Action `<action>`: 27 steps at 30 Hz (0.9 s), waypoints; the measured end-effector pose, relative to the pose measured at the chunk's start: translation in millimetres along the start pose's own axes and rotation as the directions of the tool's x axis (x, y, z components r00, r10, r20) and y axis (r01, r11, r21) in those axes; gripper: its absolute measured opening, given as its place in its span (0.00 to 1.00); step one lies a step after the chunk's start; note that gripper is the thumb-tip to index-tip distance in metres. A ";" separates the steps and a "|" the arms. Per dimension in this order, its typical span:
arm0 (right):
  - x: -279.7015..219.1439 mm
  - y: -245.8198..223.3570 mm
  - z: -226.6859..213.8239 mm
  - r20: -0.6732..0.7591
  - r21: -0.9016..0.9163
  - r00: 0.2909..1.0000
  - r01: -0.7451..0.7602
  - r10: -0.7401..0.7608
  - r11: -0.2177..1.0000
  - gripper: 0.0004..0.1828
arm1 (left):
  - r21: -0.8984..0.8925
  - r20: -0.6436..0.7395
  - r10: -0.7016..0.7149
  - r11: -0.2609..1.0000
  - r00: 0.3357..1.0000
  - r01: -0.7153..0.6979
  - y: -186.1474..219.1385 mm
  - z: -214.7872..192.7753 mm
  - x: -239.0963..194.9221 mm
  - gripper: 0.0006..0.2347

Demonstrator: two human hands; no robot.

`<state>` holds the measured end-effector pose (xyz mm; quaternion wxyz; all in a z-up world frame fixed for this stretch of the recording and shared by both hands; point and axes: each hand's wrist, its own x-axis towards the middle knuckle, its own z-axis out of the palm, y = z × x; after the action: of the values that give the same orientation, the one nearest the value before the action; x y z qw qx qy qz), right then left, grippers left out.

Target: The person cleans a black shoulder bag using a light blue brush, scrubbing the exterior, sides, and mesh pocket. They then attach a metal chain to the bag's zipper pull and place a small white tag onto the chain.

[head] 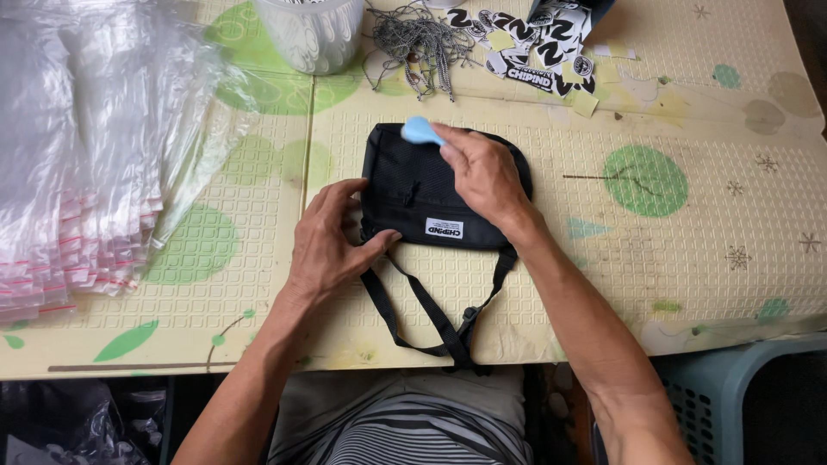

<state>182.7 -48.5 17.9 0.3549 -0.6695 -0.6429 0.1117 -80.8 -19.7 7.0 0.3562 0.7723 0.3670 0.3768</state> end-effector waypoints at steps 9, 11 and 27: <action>-1.5 1.6 -27.6 0.167 -0.198 0.978 -0.087 0.121 0.976 0.21 | 0.084 0.048 0.046 0.995 0.998 -0.050 -1.4 0.0 -1.1 0.30; -12.9 -41.1 -54.7 0.399 0.006 0.904 -0.172 0.155 0.985 0.19 | 0.102 0.058 0.046 0.994 0.997 -0.051 -6.7 1.5 -1.2 0.28; -14.6 -3.1 -62.9 0.293 -0.015 0.950 -0.111 0.110 0.994 0.19 | 0.149 0.053 0.030 0.988 0.998 -0.037 -13.0 6.1 -3.5 0.26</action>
<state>216.2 -83.3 60.8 0.2491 -0.6802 -0.6499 0.2301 -81.1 -18.1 -7.8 0.3001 0.8121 0.3722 0.3345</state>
